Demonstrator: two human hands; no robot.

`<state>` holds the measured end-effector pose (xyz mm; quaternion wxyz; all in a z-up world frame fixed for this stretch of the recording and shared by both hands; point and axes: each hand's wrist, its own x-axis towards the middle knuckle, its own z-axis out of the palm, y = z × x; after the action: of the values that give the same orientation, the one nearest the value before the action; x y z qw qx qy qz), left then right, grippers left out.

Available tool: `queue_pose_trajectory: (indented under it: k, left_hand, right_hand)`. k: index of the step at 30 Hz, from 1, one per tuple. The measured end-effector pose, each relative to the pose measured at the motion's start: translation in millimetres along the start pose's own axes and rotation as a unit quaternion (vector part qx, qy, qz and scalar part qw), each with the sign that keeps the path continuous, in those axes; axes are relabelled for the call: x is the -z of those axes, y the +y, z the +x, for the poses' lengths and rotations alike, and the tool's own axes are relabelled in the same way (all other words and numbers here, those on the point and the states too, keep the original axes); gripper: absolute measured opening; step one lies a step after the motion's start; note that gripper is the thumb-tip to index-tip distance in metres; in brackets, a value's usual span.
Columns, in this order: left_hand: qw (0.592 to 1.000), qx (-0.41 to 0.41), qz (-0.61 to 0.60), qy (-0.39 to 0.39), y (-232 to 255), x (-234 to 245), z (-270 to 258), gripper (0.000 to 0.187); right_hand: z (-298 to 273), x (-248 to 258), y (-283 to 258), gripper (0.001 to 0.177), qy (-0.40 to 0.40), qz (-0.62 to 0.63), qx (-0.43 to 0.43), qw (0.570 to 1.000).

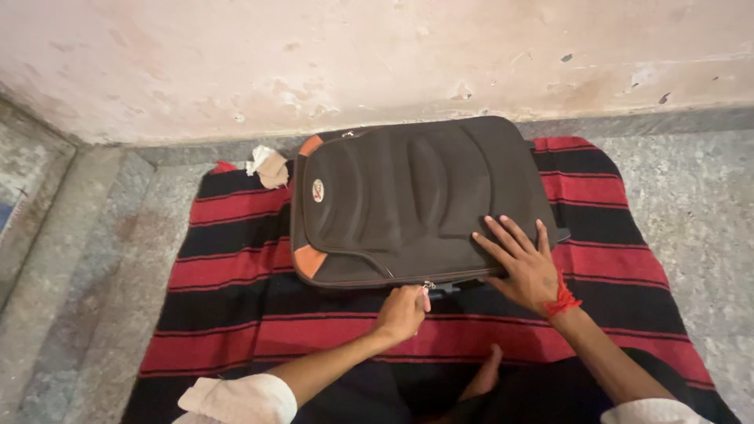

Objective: The person unzips a suitcase placed on a mat and removes folded clothes. They take out a blue polo shirt, unfold it, and lay it flat on the mat. They then remove a white t-shirt from the suitcase and place it on top of the other clothes inside the bag.

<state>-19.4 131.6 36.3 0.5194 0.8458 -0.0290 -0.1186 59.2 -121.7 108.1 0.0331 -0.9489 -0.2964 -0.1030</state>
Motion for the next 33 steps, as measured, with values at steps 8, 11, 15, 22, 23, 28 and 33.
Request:
queue_pose_trajectory:
  k: [8,11,15,22,23,28,33]
  left_hand:
    - [0.997,0.053,0.019,-0.043,-18.6,39.8,-14.9,0.013]
    - [0.996,0.077,0.024,-0.049,-22.9,54.7,-22.7,0.013]
    - [0.991,0.109,0.033,-0.063,-25.6,80.9,-30.6,0.023]
    - [0.988,0.081,0.115,-0.061,-25.0,117.2,-48.2,0.019]
    - [0.984,0.067,0.155,-0.063,-25.7,122.4,-48.4,0.018]
    - [0.939,-0.015,0.343,-0.015,-34.0,147.3,-57.1,0.018]
    - [0.930,0.121,0.343,-0.059,-32.5,178.0,-68.1,0.026]
  right_hand:
    - [0.8,1.1,0.5,0.090,0.005,0.014,0.006,1.000]
    - [-0.5,0.8,0.8,0.089,0.005,0.015,0.006,1.000]
    - [-0.1,1.6,1.4,0.089,0.014,0.015,0.012,1.000]
    - [-1.6,4.0,0.3,0.089,0.006,0.022,0.009,1.000]
    - [-0.9,4.8,0.5,0.089,-0.002,0.019,0.006,1.000]
    - [1.2,7.2,1.3,0.092,-0.021,0.017,-0.001,1.000]
    - [-0.5,5.0,2.0,0.088,-0.008,0.034,0.002,0.999]
